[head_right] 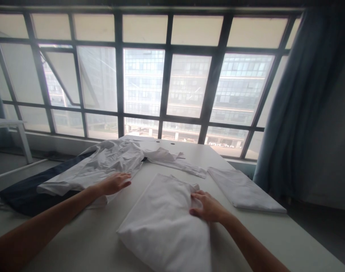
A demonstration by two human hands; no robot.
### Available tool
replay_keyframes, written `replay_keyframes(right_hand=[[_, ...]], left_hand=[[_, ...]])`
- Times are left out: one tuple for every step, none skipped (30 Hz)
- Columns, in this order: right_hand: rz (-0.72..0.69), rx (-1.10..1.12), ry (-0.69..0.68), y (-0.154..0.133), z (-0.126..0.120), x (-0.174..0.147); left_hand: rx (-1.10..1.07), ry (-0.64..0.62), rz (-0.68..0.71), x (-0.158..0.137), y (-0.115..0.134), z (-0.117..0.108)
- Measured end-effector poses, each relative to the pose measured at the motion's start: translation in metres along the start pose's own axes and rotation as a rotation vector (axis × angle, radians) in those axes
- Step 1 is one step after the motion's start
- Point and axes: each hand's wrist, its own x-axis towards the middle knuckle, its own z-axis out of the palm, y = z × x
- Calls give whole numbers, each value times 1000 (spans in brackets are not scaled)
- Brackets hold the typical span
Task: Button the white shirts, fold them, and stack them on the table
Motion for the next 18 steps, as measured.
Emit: replay_keyframes(right_hand=[[-40,7,-7,-12,6,5],[-80,14,-10,-24,12,11],[-112,16,0,-36,17,17],[-126,9,23,-47,22,23],[-107,-13,60,-58,27,29],[-56,-48,108,-67,30,35],[20,-96,158,-75,33,40],[109,-144,203,-81,34,44],[189,-181,236,-84,36,47],[253,-205,260,-85,37,49],[296,-214,273,-84,38,49],[317,-209,277,-81,39,48],[318,-195,279,-77,41,47],[308,-169,280,-73,42,47],[291,-133,283,-70,42,46],[273,-85,292,-66,42,47],[258,-20,302,-64,40,47],[254,65,317,-63,37,48]], left_hand=[[-14,-21,35,-1,14,-5],[-29,-57,62,-1,27,-9],[-47,-99,69,-2,38,-14],[-57,-142,49,-2,47,-17],[-53,-183,14,-3,54,-19],[-33,-214,-29,-4,59,-20],[3,-229,-73,-5,61,-18],[48,-222,-114,-7,62,-15],[92,-196,-149,-9,62,-12],[125,-159,-180,-12,61,-7],[146,-120,-212,-15,59,-2],[154,-85,-242,-18,58,3],[144,-62,-265,-20,57,8],[115,-52,-276,-21,56,12],[72,-48,-276,-21,56,16],[18,-40,-269,-19,57,19],[-42,-22,-256,-17,58,20],[-112,13,-241,-14,59,20]])
